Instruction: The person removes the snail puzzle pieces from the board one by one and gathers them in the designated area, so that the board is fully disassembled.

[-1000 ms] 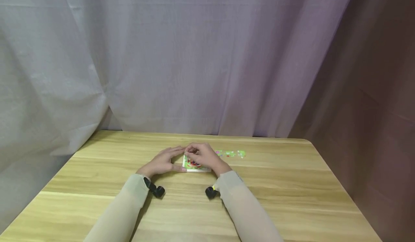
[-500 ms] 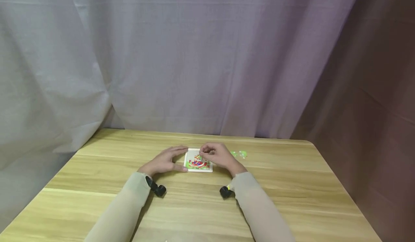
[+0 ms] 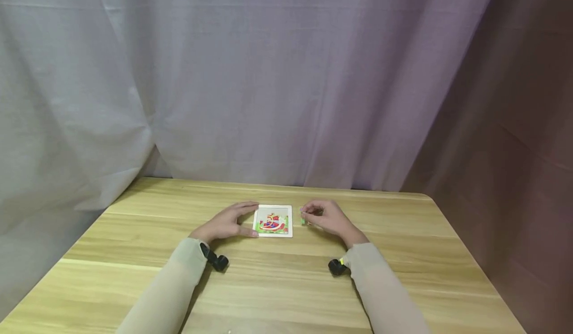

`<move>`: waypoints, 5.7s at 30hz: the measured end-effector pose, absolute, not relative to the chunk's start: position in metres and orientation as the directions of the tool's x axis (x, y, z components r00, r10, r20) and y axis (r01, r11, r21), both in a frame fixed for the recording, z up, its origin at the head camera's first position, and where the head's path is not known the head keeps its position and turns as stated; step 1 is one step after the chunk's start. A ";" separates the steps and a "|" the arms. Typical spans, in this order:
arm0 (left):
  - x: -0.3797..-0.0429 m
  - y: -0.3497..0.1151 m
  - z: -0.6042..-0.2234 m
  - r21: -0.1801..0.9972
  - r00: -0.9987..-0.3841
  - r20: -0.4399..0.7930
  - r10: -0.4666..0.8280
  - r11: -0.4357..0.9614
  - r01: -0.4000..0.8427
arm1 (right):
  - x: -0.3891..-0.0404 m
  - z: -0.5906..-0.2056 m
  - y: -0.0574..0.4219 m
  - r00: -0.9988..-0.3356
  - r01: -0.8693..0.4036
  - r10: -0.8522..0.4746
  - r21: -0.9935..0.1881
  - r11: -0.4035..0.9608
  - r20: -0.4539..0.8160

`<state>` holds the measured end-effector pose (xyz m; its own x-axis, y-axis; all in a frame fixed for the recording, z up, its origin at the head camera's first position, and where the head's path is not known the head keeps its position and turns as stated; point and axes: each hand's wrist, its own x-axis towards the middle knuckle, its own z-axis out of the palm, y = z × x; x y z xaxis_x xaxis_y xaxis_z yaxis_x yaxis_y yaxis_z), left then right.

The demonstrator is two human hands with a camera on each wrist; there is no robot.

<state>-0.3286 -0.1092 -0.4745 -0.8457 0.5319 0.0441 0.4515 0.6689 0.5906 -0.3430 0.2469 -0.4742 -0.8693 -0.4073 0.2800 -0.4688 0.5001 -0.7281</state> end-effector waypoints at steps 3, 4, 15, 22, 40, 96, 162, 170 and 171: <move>-0.329 -0.109 -0.474 0.587 -0.848 0.049 0.528 0.671 0.452 | -0.342 -0.475 0.253 -0.864 -0.475 -0.423 -0.723 0.501 0.275; -0.329 -0.109 -0.474 0.584 -0.848 0.048 0.527 0.674 0.452 | -0.342 -0.476 0.254 -0.860 -0.480 -0.431 -0.719 0.503 0.273; -0.329 -0.108 -0.476 0.582 -0.847 0.041 0.531 0.676 0.452 | -0.336 -0.474 0.249 -0.820 -0.536 -0.511 -0.657 0.530 0.257; -0.329 -0.109 -0.475 0.589 -0.848 0.050 0.528 0.670 0.452 | -0.340 -0.473 0.245 -0.770 -0.626 -0.554 -0.541 0.561 0.316; -0.331 -0.108 -0.477 0.588 -0.847 0.057 0.529 0.668 0.457 | -0.342 -0.477 0.246 -0.727 -0.685 -0.583 -0.447 0.575 0.364; -0.331 -0.104 -0.476 0.588 -0.841 0.064 0.538 0.660 0.467 | -0.341 -0.458 0.208 -0.741 -0.668 -0.521 -0.546 0.506 0.423; -0.325 -0.110 -0.479 0.608 -0.847 0.077 0.527 0.648 0.459 | -0.344 -0.478 0.158 -0.791 -0.603 -0.554 -0.490 0.630 0.260; -0.329 -0.107 -0.474 0.595 -0.838 0.085 0.540 0.647 0.477 | -0.348 -0.479 0.163 -0.772 -0.625 -0.544 -0.546 0.558 0.327; -0.329 -0.107 -0.474 0.590 -0.838 0.083 0.539 0.651 0.477 | -0.348 -0.479 0.163 -0.770 -0.627 -0.543 -0.550 0.552 0.335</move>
